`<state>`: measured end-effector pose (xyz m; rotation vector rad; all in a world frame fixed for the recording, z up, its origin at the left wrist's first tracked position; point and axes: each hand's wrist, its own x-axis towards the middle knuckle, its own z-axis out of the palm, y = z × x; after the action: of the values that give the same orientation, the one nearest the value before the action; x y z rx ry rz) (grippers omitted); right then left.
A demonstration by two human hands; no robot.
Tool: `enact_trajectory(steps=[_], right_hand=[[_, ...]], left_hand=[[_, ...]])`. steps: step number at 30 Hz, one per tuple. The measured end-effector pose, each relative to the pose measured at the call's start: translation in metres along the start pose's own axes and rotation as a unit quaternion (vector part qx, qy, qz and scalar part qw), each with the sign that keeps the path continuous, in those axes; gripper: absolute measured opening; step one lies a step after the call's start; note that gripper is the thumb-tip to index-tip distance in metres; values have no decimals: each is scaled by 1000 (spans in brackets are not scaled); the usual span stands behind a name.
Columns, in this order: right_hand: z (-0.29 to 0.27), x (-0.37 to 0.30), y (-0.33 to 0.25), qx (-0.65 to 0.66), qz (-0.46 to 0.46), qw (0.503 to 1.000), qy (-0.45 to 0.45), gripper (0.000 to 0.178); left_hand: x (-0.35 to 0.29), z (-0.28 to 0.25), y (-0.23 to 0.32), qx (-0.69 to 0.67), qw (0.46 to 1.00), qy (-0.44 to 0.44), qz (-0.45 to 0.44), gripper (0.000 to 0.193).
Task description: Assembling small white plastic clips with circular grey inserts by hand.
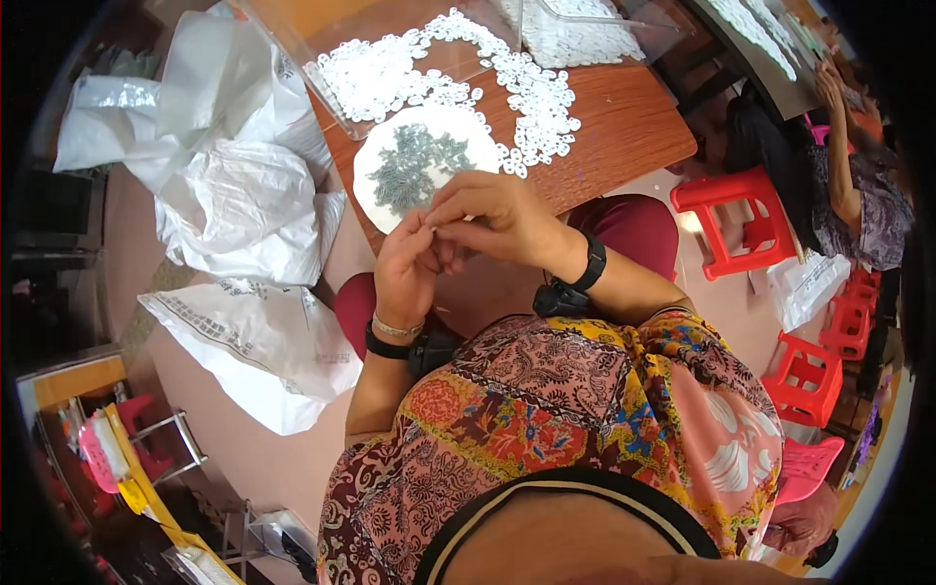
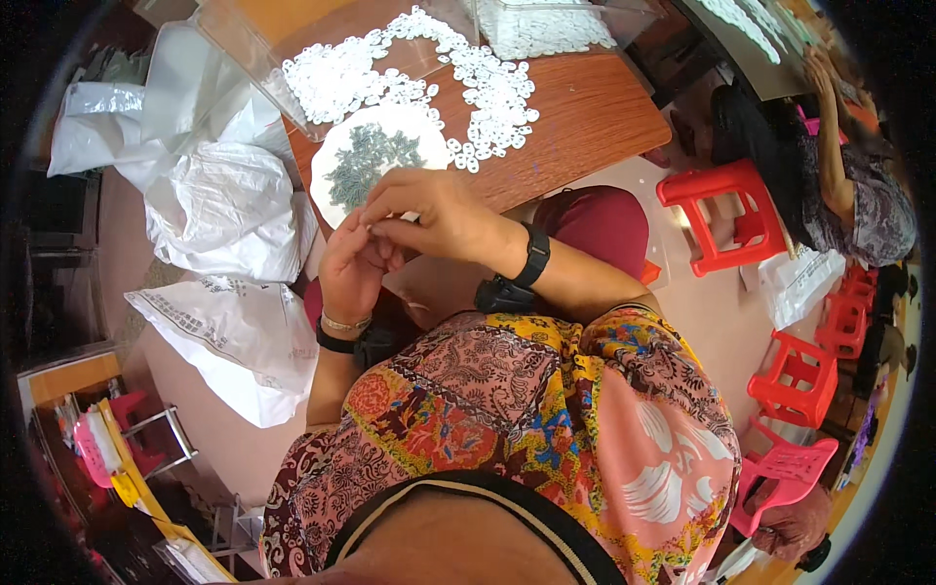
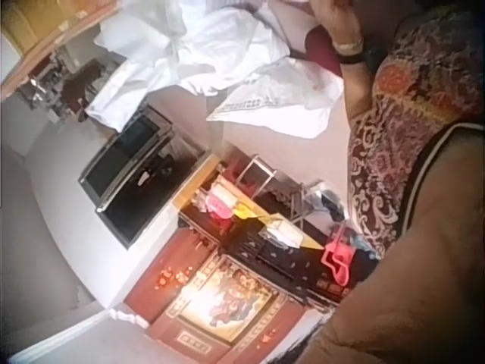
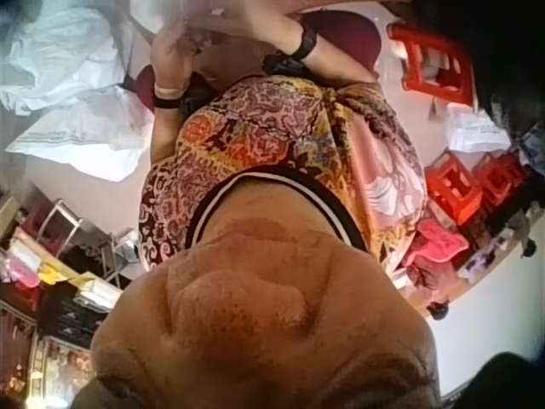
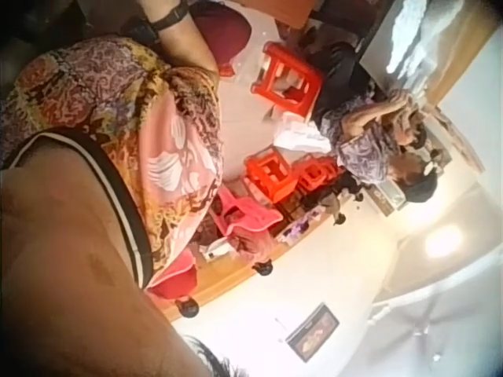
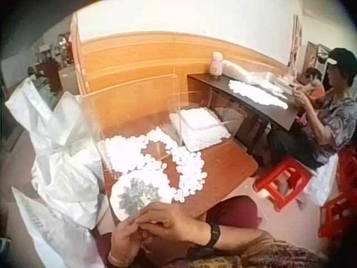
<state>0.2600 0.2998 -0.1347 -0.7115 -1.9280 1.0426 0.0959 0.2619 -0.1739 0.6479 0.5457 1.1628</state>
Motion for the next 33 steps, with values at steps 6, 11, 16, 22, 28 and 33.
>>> enact_trajectory(steps=[6, 11, 16, 22, 28, 33], right_hand=[[13, 0, 2, -98, -98, 989, 54, 14], [12, 2, 3, -138, -123, 981, 64, 22], [22, 2, -6, -224, -178, 956, 59, 29], [21, -1, -6, -204, -152, 964, 73, 24], [19, -6, -7, -274, -179, 943, 60, 16], [17, -6, -6, -263, -189, 945, 43, 16]], left_hand=[[0, -8, 7, 9, 1000, -5, 2, 24], [5, -3, 11, 59, 998, 7, 38, 22], [-2, 1, 10, 179, 978, 79, 68, 18], [-12, -5, 10, 177, 978, 89, 72, 14], [-19, 5, 10, 145, 983, 89, 63, 13], [-24, 9, 8, 118, 987, 75, 74, 14]])
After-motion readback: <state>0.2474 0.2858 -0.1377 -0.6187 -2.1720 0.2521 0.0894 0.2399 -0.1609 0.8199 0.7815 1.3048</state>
